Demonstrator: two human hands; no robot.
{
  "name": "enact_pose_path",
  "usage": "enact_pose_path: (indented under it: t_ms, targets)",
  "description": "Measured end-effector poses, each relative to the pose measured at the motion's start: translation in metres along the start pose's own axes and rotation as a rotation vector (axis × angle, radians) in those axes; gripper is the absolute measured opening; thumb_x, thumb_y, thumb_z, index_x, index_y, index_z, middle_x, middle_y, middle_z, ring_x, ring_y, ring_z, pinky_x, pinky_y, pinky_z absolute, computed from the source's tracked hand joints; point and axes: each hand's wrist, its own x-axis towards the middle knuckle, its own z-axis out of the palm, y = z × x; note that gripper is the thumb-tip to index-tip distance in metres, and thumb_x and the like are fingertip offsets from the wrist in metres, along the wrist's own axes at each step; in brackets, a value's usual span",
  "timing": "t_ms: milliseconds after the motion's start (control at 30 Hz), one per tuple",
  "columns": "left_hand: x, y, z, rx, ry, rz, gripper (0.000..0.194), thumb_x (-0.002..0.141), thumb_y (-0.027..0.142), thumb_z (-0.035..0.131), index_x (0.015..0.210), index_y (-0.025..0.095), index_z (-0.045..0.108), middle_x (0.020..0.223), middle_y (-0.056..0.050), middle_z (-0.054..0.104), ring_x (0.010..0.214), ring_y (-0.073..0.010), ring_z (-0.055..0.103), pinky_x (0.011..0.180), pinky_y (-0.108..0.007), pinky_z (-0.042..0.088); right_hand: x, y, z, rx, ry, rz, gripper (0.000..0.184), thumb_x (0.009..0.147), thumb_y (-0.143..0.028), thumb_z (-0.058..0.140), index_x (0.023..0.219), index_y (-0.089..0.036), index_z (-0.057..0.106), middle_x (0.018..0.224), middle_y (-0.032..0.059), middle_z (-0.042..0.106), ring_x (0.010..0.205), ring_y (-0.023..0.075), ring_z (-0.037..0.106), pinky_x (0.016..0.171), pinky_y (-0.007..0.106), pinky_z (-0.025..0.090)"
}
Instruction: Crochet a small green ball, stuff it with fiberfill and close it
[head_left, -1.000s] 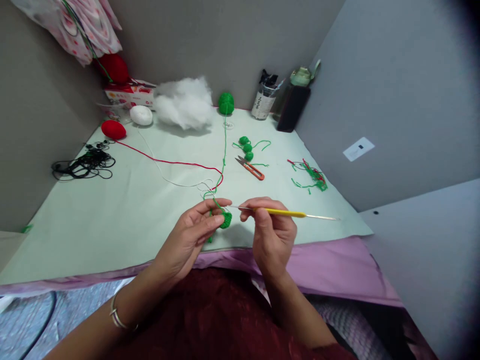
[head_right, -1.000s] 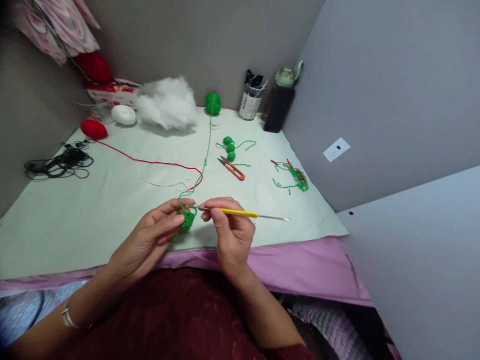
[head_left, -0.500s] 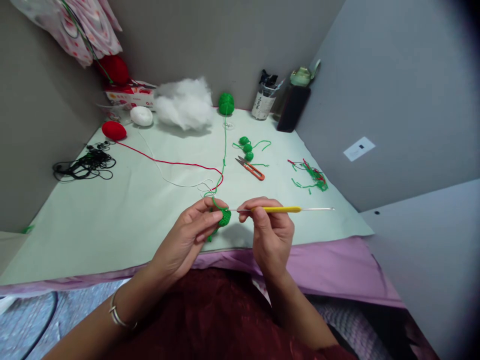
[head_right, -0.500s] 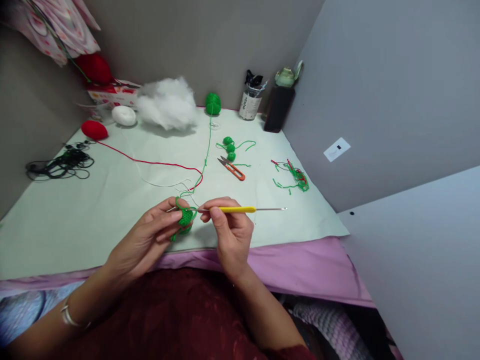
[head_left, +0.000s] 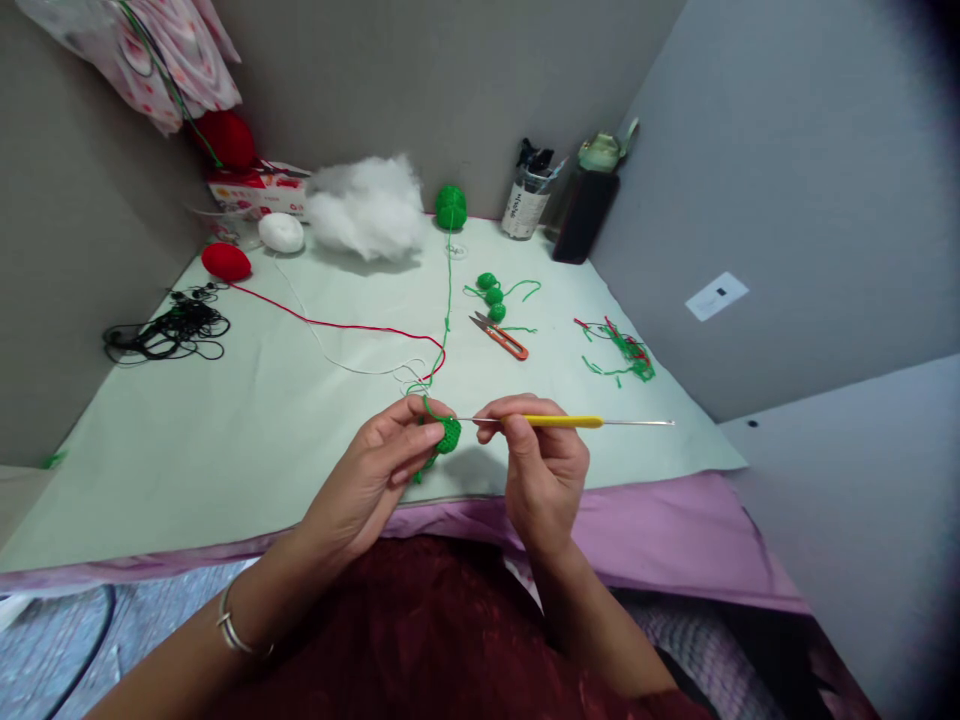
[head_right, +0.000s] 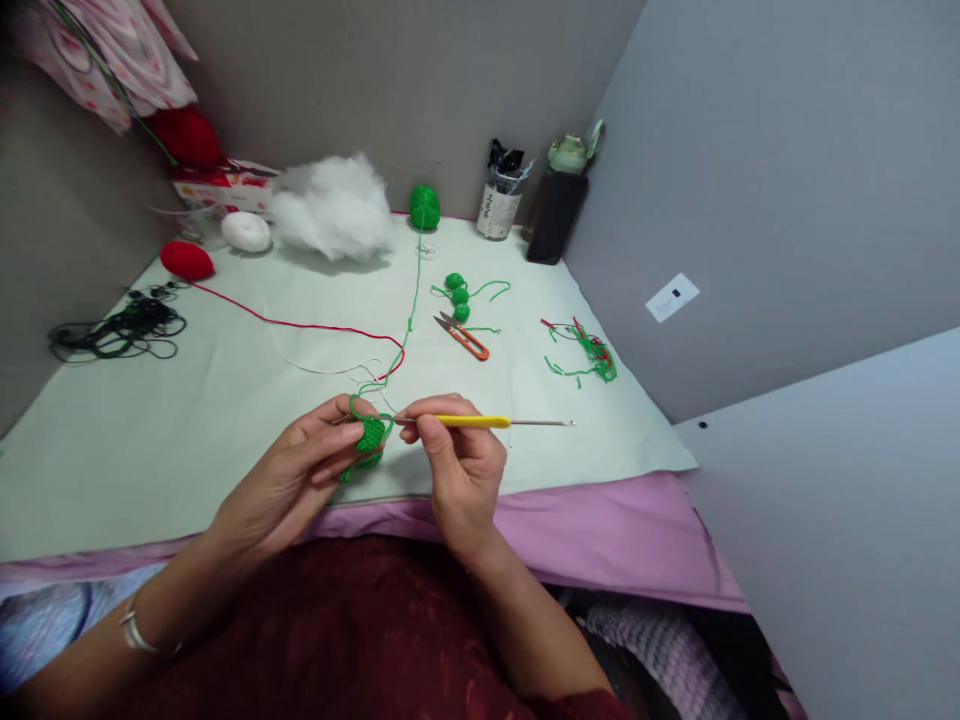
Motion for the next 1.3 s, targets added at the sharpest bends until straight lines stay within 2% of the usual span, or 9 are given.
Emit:
enact_pose_path:
  t_ms: [100, 300, 533, 700, 833, 933, 1000, 1133, 1300]
  targets:
    - [-0.001, 0.000, 0.001, 0.035, 0.029, 0.016, 0.014, 0.084, 0.029, 0.083, 0.092, 0.020, 0.076, 0.067, 0.006, 0.044, 0.057, -0.0095, 0.021, 0.053, -0.025, 0.017, -0.001, -0.002, 0.001, -0.051, -0.004, -0.047, 0.015, 0.102, -0.019, 0.062, 0.098, -0.024, 0.076, 0.087, 0.0002, 0.072, 0.074, 0.0130, 0.067, 0.069, 0.030, 0.055]
    - [-0.002, -0.001, 0.005, 0.117, 0.070, 0.073, 0.011, 0.084, 0.029, 0.083, 0.090, 0.021, 0.077, 0.082, 0.000, 0.060, 0.075, -0.0134, 0.045, 0.065, -0.025, 0.033, -0.004, -0.004, 0.001, -0.188, -0.046, -0.205, 0.018, 0.101, -0.015, 0.061, 0.105, -0.026, 0.075, 0.091, 0.0020, 0.075, 0.080, 0.0167, 0.069, 0.071, 0.034, 0.058]
    - [-0.003, -0.004, 0.010, 0.058, -0.011, 0.026, 0.020, 0.083, 0.028, 0.084, 0.102, 0.022, 0.080, 0.093, -0.003, 0.066, 0.084, -0.0157, 0.054, 0.073, -0.026, 0.041, -0.008, 0.002, 0.000, -0.277, -0.040, -0.339, 0.025, 0.100, -0.011, 0.061, 0.113, -0.028, 0.074, 0.097, 0.0033, 0.078, 0.087, 0.0191, 0.072, 0.074, 0.038, 0.061]
    - [-0.004, -0.005, 0.011, 0.036, 0.003, -0.041, 0.051, 0.083, 0.030, 0.086, 0.131, 0.025, 0.073, 0.095, -0.002, 0.067, 0.080, -0.0139, 0.053, 0.071, -0.025, 0.039, -0.006, 0.001, 0.001, -0.207, -0.009, -0.237, 0.019, 0.101, -0.016, 0.061, 0.107, -0.028, 0.075, 0.094, 0.0024, 0.078, 0.084, 0.0190, 0.072, 0.072, 0.037, 0.061]
    - [-0.005, -0.004, 0.010, -0.008, -0.016, -0.038, 0.065, 0.082, 0.025, 0.087, 0.143, 0.026, 0.065, 0.094, -0.001, 0.069, 0.086, -0.0136, 0.057, 0.084, -0.026, 0.043, -0.004, 0.002, 0.001, -0.052, -0.019, -0.080, 0.014, 0.101, -0.024, 0.063, 0.099, -0.026, 0.077, 0.090, 0.0020, 0.076, 0.080, 0.0168, 0.071, 0.068, 0.032, 0.059]
    - [-0.004, -0.003, 0.010, -0.019, -0.047, -0.040, 0.071, 0.083, 0.024, 0.086, 0.149, 0.028, 0.060, 0.094, -0.001, 0.071, 0.089, -0.0147, 0.060, 0.090, -0.027, 0.044, -0.003, 0.004, 0.000, 0.018, -0.088, -0.003, 0.013, 0.101, -0.027, 0.065, 0.098, -0.025, 0.078, 0.092, 0.0028, 0.077, 0.087, 0.0175, 0.072, 0.076, 0.033, 0.060]
    - [-0.004, -0.003, 0.009, -0.004, -0.061, -0.033, 0.072, 0.083, 0.024, 0.086, 0.150, 0.028, 0.059, 0.096, -0.001, 0.073, 0.091, -0.0160, 0.061, 0.092, -0.029, 0.044, -0.003, 0.005, -0.001, 0.006, -0.114, 0.028, 0.013, 0.100, -0.029, 0.067, 0.098, -0.024, 0.078, 0.092, 0.0037, 0.078, 0.089, 0.0184, 0.073, 0.079, 0.034, 0.060]
    - [-0.004, -0.004, 0.009, 0.010, -0.011, 0.039, 0.062, 0.082, 0.024, 0.086, 0.141, 0.028, 0.067, 0.089, 0.001, 0.068, 0.093, -0.0166, 0.063, 0.095, -0.029, 0.044, -0.004, 0.007, -0.003, 0.014, -0.048, 0.093, 0.016, 0.099, -0.034, 0.067, 0.097, -0.023, 0.078, 0.089, 0.0039, 0.078, 0.078, 0.0166, 0.070, 0.072, 0.032, 0.058]
    - [-0.003, -0.005, 0.008, 0.067, 0.080, 0.121, 0.048, 0.081, 0.025, 0.088, 0.127, 0.027, 0.076, 0.085, 0.002, 0.062, 0.080, -0.0142, 0.055, 0.076, -0.025, 0.042, 0.002, 0.006, -0.002, 0.146, -0.049, 0.183, 0.019, 0.099, -0.037, 0.067, 0.091, -0.022, 0.074, 0.083, 0.0027, 0.076, 0.070, 0.0144, 0.066, 0.069, 0.030, 0.057]
